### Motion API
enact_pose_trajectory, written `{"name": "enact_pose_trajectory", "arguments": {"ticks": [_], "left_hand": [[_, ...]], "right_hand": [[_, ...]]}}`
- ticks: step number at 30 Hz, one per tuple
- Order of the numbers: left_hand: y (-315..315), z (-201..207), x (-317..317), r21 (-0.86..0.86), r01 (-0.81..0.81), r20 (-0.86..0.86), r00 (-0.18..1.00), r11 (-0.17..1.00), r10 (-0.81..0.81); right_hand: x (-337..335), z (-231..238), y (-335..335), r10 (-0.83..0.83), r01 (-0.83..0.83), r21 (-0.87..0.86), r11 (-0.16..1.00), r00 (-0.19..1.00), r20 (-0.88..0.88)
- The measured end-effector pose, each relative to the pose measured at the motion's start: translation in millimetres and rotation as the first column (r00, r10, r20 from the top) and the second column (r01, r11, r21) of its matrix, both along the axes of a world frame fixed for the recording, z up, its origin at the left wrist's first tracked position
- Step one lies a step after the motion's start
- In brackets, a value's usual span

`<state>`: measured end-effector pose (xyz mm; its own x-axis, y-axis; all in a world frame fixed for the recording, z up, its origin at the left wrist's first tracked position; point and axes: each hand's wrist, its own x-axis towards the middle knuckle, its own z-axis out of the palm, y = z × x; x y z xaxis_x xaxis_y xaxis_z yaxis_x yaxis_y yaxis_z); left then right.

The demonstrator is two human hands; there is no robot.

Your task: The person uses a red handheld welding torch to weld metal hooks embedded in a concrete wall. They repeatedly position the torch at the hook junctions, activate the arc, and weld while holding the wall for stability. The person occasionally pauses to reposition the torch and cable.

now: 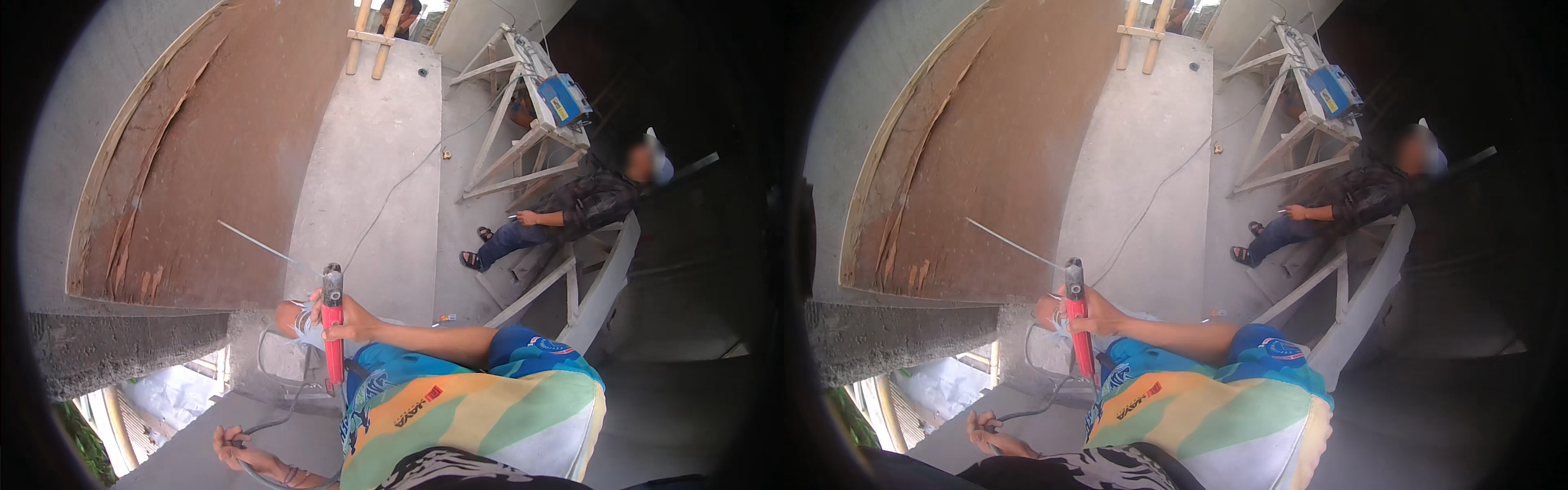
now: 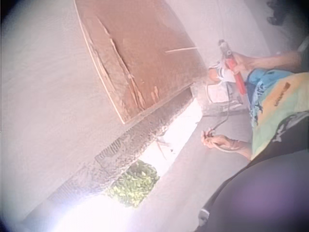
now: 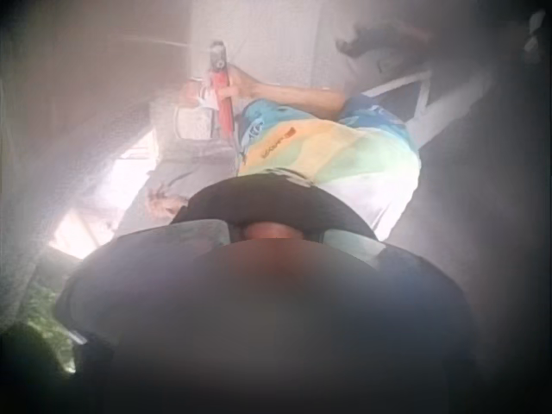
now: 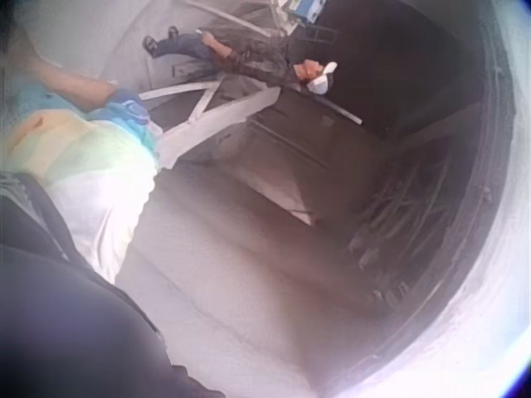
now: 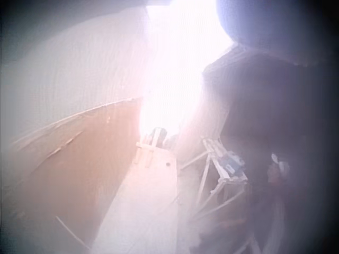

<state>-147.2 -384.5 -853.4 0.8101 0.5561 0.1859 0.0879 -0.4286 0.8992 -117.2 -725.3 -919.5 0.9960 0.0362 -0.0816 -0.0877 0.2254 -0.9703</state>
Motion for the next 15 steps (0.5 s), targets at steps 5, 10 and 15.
{"name": "enact_pose_trajectory", "arguments": {"ticks": [5, 10, 15], "left_hand": [[-64, 2, 55, -0.055, 0.224, 0.041, 0.974, 0.973, -0.222], [-158, 7, 151, -0.149, 0.326, 0.094, 0.944, 0.933, -0.315], [-326, 16, 256, -0.280, 0.308, 0.130, 0.950, 0.909, -0.282]], "right_hand": [[17, 3, -60, -0.313, 0.313, 0.078, 0.947, 0.950, -0.011], [36, -5, -150, -0.552, 0.559, 0.064, 0.826, 0.827, -0.107], [56, -23, -294, -0.803, 0.843, 0.035, 0.537, 0.523, -0.287]]}}
